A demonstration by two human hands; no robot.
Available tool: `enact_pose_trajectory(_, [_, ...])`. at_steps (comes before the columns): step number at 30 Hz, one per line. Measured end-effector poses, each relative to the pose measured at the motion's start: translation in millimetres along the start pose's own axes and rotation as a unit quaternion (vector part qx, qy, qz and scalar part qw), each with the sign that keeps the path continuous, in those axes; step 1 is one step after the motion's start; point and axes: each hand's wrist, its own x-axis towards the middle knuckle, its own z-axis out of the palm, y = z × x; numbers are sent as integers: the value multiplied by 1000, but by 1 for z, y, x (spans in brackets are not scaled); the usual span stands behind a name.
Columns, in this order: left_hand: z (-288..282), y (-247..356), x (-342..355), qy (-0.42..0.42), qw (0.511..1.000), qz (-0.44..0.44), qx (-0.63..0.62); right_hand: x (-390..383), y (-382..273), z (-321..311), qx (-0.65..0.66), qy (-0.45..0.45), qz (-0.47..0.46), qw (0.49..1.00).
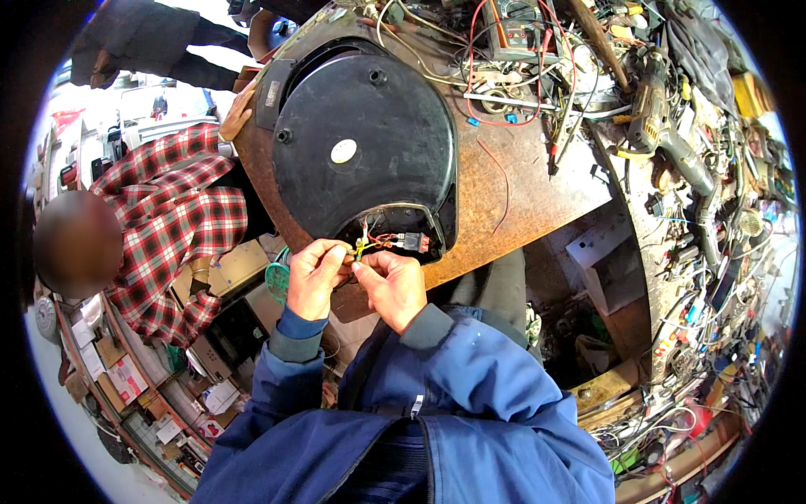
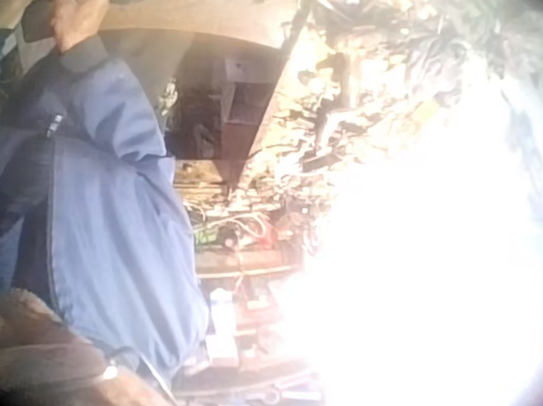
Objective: The person repairs a black circular electronic device by connecting and testing wires with a multimeter. They manipulate the internal wiring, secure connections, and then close the device's cover.
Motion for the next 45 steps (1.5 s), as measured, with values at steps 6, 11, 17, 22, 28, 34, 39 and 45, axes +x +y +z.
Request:
enact_pose_trajectory(6, [4, 8, -3, -8, 1000, 6, 3, -26, -20, -25, -371, 109, -301, 872])
enact_pose_trajectory(11, [4, -4, 0, -32, 998, 45, -28, -16, -56, -64, -539, 174, -372, 735])
enact_pose_trajectory(17, [4, 0, -2, -36, 996, 84, 13, -10, -44, -76, -551, 127, -383, 731])
enact_pose_trajectory(22, [4, -4, -1, -31, 996, 85, -2, -11, -49, -64, -509, 132, -316, 790])
enact_pose_trajectory(28, [4, -4, -4, -31, 996, 82, 10, -10, -45, -67, -493, 128, -337, 792])
enact_pose_trajectory(34, [5, -8, -8, -15, 995, 94, 26, -19, -49, -61, -420, 119, -314, 843])
enact_pose_trajectory(39, [8, -20, -14, 6, 993, 99, 57, -27, -43, -63, -427, 121, -281, 851])
enact_pose_trajectory(45, [18, -30, -15, 41, 988, 139, 62, -29, -42, -64, -374, 117, -191, 900])
